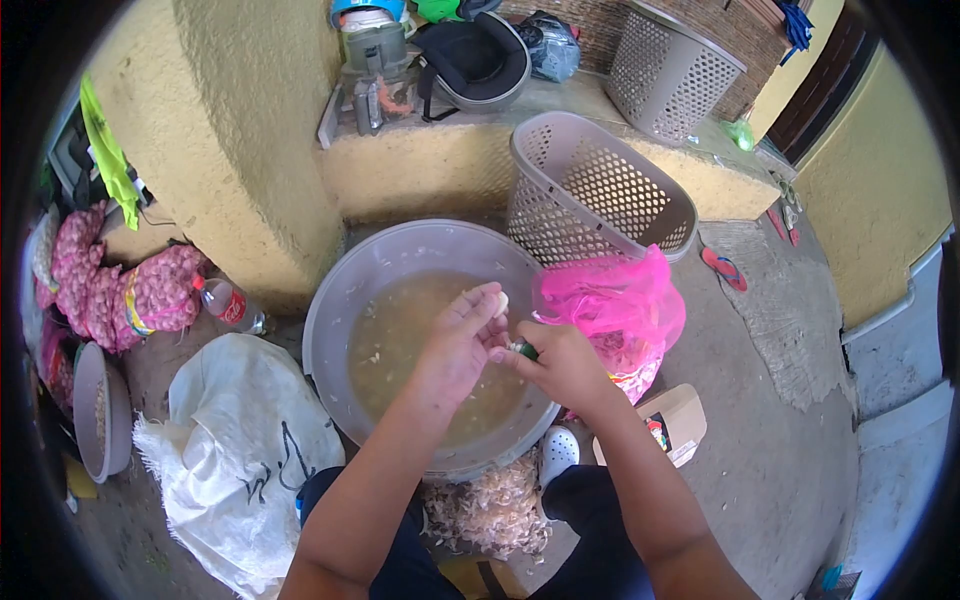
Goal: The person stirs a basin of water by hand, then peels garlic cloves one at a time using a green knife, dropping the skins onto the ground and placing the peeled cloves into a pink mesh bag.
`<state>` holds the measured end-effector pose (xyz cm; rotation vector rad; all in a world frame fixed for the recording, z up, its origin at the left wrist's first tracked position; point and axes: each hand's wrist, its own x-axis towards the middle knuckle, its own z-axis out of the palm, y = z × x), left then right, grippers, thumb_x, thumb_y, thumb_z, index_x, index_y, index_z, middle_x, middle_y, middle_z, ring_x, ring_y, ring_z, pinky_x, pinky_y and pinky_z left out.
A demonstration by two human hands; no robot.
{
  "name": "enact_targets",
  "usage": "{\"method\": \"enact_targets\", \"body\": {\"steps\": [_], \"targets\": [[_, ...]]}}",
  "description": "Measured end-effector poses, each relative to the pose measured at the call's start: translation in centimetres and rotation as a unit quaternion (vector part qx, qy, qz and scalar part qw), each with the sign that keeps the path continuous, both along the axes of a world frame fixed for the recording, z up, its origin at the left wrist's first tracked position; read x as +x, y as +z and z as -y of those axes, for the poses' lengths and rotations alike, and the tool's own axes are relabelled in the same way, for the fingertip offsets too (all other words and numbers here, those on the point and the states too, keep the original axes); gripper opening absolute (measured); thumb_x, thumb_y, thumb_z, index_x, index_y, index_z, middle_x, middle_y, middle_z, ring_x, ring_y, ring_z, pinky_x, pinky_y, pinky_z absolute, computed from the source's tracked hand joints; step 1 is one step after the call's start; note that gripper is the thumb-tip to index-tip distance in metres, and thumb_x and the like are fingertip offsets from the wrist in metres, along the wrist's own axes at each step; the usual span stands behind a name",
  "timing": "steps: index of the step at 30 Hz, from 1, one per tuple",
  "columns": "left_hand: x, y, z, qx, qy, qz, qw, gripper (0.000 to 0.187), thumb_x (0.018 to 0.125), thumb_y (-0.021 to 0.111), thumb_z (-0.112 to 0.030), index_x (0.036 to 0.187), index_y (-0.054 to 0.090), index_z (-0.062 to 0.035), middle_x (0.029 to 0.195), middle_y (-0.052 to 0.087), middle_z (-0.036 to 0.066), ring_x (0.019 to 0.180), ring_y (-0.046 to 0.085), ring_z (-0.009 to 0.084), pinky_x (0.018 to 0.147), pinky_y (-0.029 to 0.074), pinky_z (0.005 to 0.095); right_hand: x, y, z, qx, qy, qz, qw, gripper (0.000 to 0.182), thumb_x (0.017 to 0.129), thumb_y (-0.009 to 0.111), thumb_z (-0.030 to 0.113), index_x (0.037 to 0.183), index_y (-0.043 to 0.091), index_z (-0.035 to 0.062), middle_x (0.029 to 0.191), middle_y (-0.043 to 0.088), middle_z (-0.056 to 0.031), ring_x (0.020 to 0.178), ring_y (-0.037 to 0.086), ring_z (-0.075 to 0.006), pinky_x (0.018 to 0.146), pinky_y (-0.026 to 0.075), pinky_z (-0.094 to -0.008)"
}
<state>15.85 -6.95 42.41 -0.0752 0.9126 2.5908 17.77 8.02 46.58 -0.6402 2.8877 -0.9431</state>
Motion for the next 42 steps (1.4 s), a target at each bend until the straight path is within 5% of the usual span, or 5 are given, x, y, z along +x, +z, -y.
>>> {"method": "enact_targets", "body": {"steps": [9,15,18,21,42], "targets": [[-0.4,0.8,0.8,-0.060,0.030,0.042,0.997,0.018,0.086,0.051,-0.016,0.101,0.053,-0.0069,0.086,0.056,0.001,0.071,0.051,0.0073,0.061,0.043,0.0212,0.3,0.7,-2.4,-0.280,-0.003,0.384,0.880,0.042,0.082,0.051,0.042,0.076,0.055,0.0006,0.058,0.049,-0.0036,0.049,0.044,-0.0117,0.047,0.037,-0.0256],[-0.1,1.3,0.5,-0.085,-0.007,0.007,0.996,0.017,0.086,0.052,-0.018,0.097,0.054,-0.0061,0.086,0.056,0.001,0.069,0.050,0.0056,0.061,0.042,0.0201,0.9,1.6,-4.5,-0.162,0.032,0.467,0.869,0.039,0.080,0.053,0.040,0.082,0.057,0.0012,0.063,0.051,-0.0034,0.052,0.047,-0.0119,0.049,0.038,-0.0246],[0.1,1.3,0.3,-0.117,-0.020,-0.016,0.993,0.017,0.085,0.053,-0.018,0.096,0.055,-0.0047,0.085,0.056,0.001,0.069,0.050,0.0058,0.061,0.042,0.0201,1.1,1.3,-4.7,0.051,0.198,0.250,0.947,0.039,0.076,0.058,0.037,0.085,0.055,-0.0008,0.069,0.054,-0.0095,0.061,0.052,-0.0178,0.056,0.042,-0.0302],[0.2,1.3,-0.1,-0.144,-0.038,-0.029,0.988,0.018,0.083,0.056,-0.017,0.095,0.055,-0.0037,0.084,0.057,0.001,0.069,0.051,0.0065,0.061,0.043,0.0203,1.2,2.3,-4.1,0.051,0.073,0.314,0.945,0.043,0.073,0.062,0.036,0.089,0.054,-0.0030,0.075,0.056,-0.0145,0.069,0.054,-0.0227,0.064,0.042,-0.0341],[0.8,1.5,-0.9,-0.290,-0.006,-0.104,0.952,0.024,0.082,0.057,-0.012,0.097,0.058,0.0058,0.089,0.061,0.011,0.079,0.059,0.0159,0.074,0.049,0.0285,0.1,-1.3,-0.5,-0.286,-0.137,0.074,0.946,0.029,0.074,0.065,0.013,0.100,0.059,0.0032,0.089,0.063,-0.0113,0.081,0.060,-0.0160,0.071,0.046,-0.0275]]}}
